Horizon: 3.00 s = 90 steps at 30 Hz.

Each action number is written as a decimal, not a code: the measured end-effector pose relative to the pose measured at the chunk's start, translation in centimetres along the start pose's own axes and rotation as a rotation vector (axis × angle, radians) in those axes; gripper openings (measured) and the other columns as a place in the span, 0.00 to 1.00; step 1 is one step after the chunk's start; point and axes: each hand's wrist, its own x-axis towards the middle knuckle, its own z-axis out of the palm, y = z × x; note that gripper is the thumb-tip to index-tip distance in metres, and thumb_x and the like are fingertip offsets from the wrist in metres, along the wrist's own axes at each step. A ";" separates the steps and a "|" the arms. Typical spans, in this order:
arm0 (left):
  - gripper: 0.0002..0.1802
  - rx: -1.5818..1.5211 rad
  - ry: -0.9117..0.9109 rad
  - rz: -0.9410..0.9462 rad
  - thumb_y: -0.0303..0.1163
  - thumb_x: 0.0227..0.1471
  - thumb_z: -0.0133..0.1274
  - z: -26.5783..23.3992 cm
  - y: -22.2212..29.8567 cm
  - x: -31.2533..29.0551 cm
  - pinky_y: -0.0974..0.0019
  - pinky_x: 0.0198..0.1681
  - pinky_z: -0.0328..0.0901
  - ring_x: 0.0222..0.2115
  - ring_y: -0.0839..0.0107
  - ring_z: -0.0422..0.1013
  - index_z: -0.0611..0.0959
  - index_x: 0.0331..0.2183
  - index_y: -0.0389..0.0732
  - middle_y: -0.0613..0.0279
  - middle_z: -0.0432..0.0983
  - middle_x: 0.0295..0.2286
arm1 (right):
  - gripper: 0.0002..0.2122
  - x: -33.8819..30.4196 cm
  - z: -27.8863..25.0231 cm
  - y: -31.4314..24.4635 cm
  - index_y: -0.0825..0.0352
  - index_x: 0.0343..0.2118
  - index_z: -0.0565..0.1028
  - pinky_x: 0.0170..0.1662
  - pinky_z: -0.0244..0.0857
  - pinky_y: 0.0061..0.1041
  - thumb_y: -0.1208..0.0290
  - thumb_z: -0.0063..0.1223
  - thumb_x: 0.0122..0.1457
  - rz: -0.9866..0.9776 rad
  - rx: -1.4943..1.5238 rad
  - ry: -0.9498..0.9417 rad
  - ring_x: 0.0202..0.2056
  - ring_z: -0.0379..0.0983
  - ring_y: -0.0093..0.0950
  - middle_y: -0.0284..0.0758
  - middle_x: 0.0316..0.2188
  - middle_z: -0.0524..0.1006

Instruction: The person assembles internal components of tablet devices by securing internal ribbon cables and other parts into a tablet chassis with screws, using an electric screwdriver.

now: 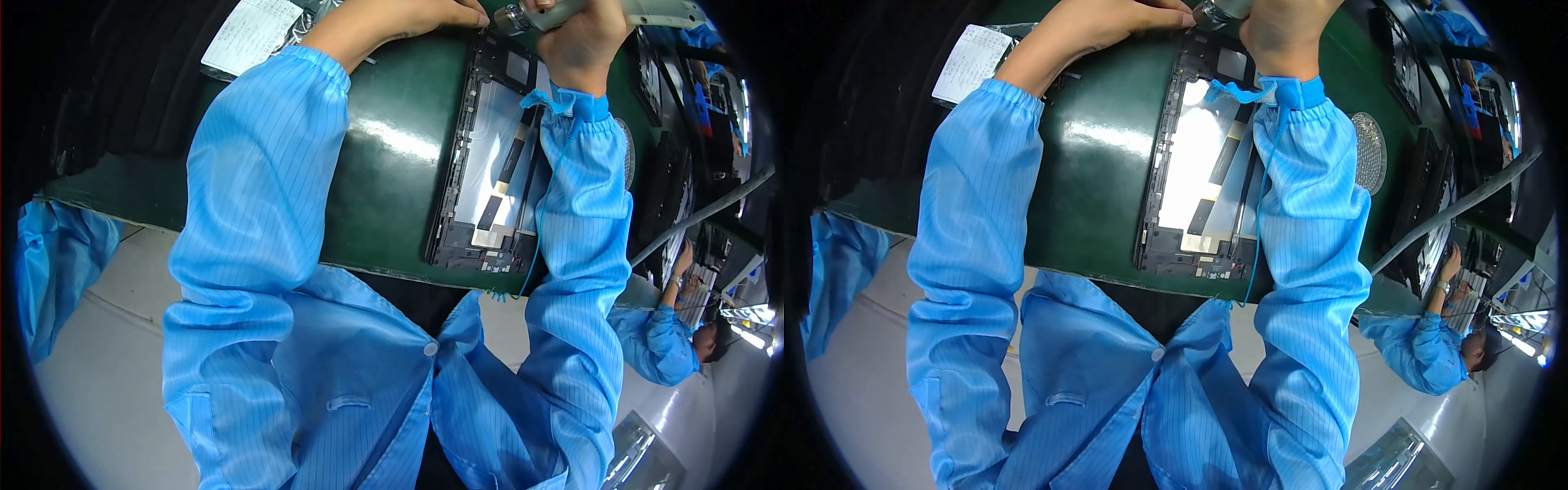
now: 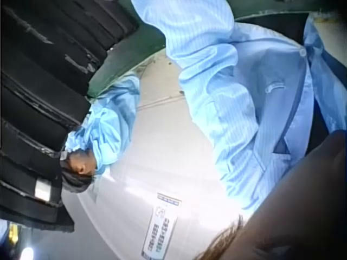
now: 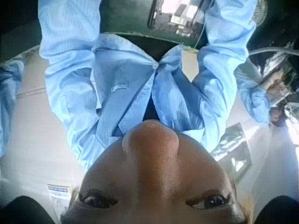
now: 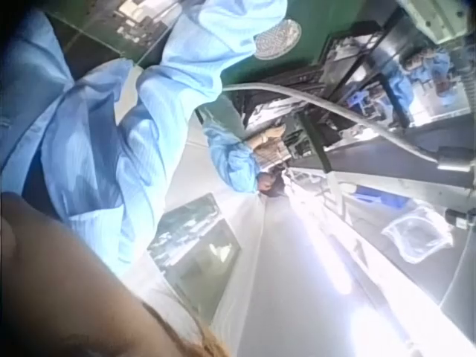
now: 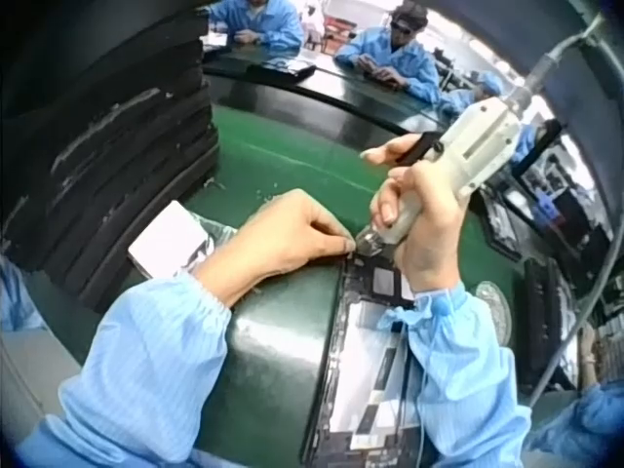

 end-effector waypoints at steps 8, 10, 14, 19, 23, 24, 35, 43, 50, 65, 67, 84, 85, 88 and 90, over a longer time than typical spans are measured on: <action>0.12 0.024 -0.003 -0.064 0.37 0.45 0.64 0.1 0.9 -0.2 0.64 0.33 0.69 0.24 0.67 0.76 0.88 0.31 0.39 0.52 0.82 0.25 | 0.11 0.1 -0.6 0.4 0.72 0.40 0.71 0.21 0.62 0.21 0.76 0.46 0.55 -0.019 0.009 -0.026 0.16 0.63 0.20 0.44 0.35 0.79; 0.12 0.025 0.002 -0.067 0.37 0.45 0.64 0.1 0.9 -0.2 0.64 0.33 0.69 0.24 0.66 0.77 0.88 0.31 0.39 0.52 0.83 0.25 | 0.11 0.1 -0.6 0.5 0.72 0.41 0.71 0.21 0.62 0.21 0.76 0.46 0.55 -0.022 0.000 -0.027 0.16 0.63 0.20 0.44 0.35 0.79; 0.13 0.024 0.010 -0.058 0.37 0.45 0.64 0.1 0.6 -0.3 0.64 0.33 0.69 0.24 0.66 0.77 0.88 0.31 0.39 0.52 0.83 0.25 | 0.11 0.1 -0.7 0.8 0.72 0.41 0.71 0.21 0.61 0.21 0.76 0.45 0.55 -0.010 0.012 -0.017 0.16 0.63 0.20 0.45 0.36 0.78; 0.13 -0.008 -0.024 -0.034 0.36 0.45 0.64 0.4 0.6 0.3 0.64 0.33 0.69 0.24 0.66 0.77 0.88 0.31 0.39 0.52 0.83 0.25 | 0.11 0.5 -1.5 0.7 0.72 0.41 0.71 0.21 0.61 0.21 0.75 0.45 0.57 -0.023 0.002 -0.042 0.16 0.63 0.20 0.45 0.36 0.78; 0.13 0.008 -0.001 -0.025 0.37 0.45 0.64 0.3 0.7 0.1 0.63 0.33 0.69 0.24 0.65 0.77 0.88 0.31 0.39 0.52 0.83 0.25 | 0.10 0.3 -1.4 0.7 0.71 0.41 0.71 0.21 0.61 0.21 0.75 0.46 0.57 -0.024 0.018 -0.043 0.16 0.63 0.20 0.44 0.36 0.78; 0.13 0.030 0.003 -0.035 0.38 0.45 0.64 0.2 0.6 -0.1 0.63 0.33 0.69 0.24 0.65 0.77 0.88 0.31 0.39 0.52 0.82 0.25 | 0.10 0.2 -1.1 1.0 0.71 0.41 0.71 0.21 0.61 0.21 0.75 0.46 0.57 -0.020 0.027 -0.047 0.16 0.63 0.20 0.44 0.36 0.78; 0.14 0.069 -0.006 -0.057 0.38 0.44 0.63 0.2 0.4 0.0 0.62 0.32 0.69 0.23 0.63 0.77 0.88 0.31 0.39 0.50 0.82 0.24 | 0.07 0.1 -0.6 0.7 0.69 0.37 0.70 0.22 0.62 0.20 0.75 0.46 0.57 -0.011 -0.024 -0.085 0.17 0.63 0.19 0.43 0.35 0.78; 0.13 0.071 -0.002 0.004 0.37 0.45 0.63 0.2 0.0 0.4 0.62 0.32 0.69 0.23 0.64 0.76 0.88 0.31 0.38 0.49 0.81 0.24 | 0.05 0.4 -0.7 1.0 0.69 0.36 0.70 0.22 0.62 0.19 0.76 0.44 0.58 -0.035 -0.004 -0.135 0.18 0.63 0.18 0.42 0.34 0.78; 0.13 0.039 -0.023 -0.005 0.36 0.45 0.64 0.4 0.6 0.7 0.62 0.31 0.68 0.22 0.66 0.75 0.88 0.32 0.37 0.50 0.82 0.24 | 0.05 0.5 -0.9 -0.1 0.70 0.33 0.72 0.21 0.61 0.19 0.75 0.44 0.59 0.069 -0.126 -0.107 0.17 0.63 0.18 0.41 0.30 0.78; 0.12 0.068 -0.021 -0.063 0.36 0.46 0.63 0.6 1.6 0.2 0.63 0.30 0.68 0.22 0.67 0.75 0.87 0.31 0.37 0.52 0.82 0.23 | 0.08 0.4 -0.9 0.4 0.74 0.37 0.73 0.21 0.65 0.22 0.78 0.45 0.57 -0.054 -0.004 -0.044 0.16 0.66 0.21 0.46 0.34 0.79; 0.13 0.076 -0.005 -0.055 0.36 0.45 0.63 0.6 1.6 0.1 0.63 0.30 0.68 0.22 0.67 0.75 0.88 0.31 0.37 0.52 0.82 0.23 | 0.08 0.4 -0.9 0.3 0.74 0.37 0.73 0.21 0.65 0.22 0.78 0.44 0.57 -0.048 -0.012 -0.026 0.16 0.66 0.21 0.46 0.34 0.79; 0.10 0.014 -0.027 -0.057 0.32 0.45 0.63 0.6 1.6 1.0 0.66 0.27 0.64 0.20 0.76 0.70 0.86 0.27 0.33 0.59 0.78 0.17 | 0.11 0.9 -1.7 1.4 0.75 0.41 0.73 0.21 0.63 0.21 0.82 0.45 0.56 -0.057 -0.036 0.002 0.17 0.68 0.21 0.46 0.35 0.81; 0.10 -0.012 -0.045 -0.082 0.32 0.45 0.63 0.7 1.5 1.2 0.66 0.27 0.65 0.20 0.76 0.70 0.86 0.27 0.33 0.59 0.78 0.18 | 0.11 1.6 -2.7 2.5 0.75 0.41 0.73 0.21 0.64 0.21 0.82 0.45 0.55 -0.023 0.183 -0.044 0.17 0.68 0.21 0.46 0.35 0.81; 0.11 -0.029 -0.054 -0.119 0.32 0.46 0.63 0.5 1.5 0.9 0.66 0.28 0.65 0.21 0.76 0.71 0.86 0.28 0.33 0.59 0.80 0.19 | 0.11 1.0 -1.6 1.1 0.75 0.41 0.73 0.21 0.65 0.21 0.83 0.45 0.55 -0.013 0.200 -0.053 0.17 0.68 0.22 0.46 0.35 0.81; 0.11 -0.031 -0.051 -0.110 0.32 0.47 0.63 0.7 1.8 0.9 0.67 0.28 0.66 0.21 0.76 0.71 0.87 0.29 0.33 0.59 0.81 0.20 | 0.11 1.1 -2.0 0.8 0.75 0.41 0.73 0.21 0.65 0.22 0.83 0.44 0.55 -0.048 -0.021 -0.011 0.16 0.68 0.22 0.46 0.35 0.81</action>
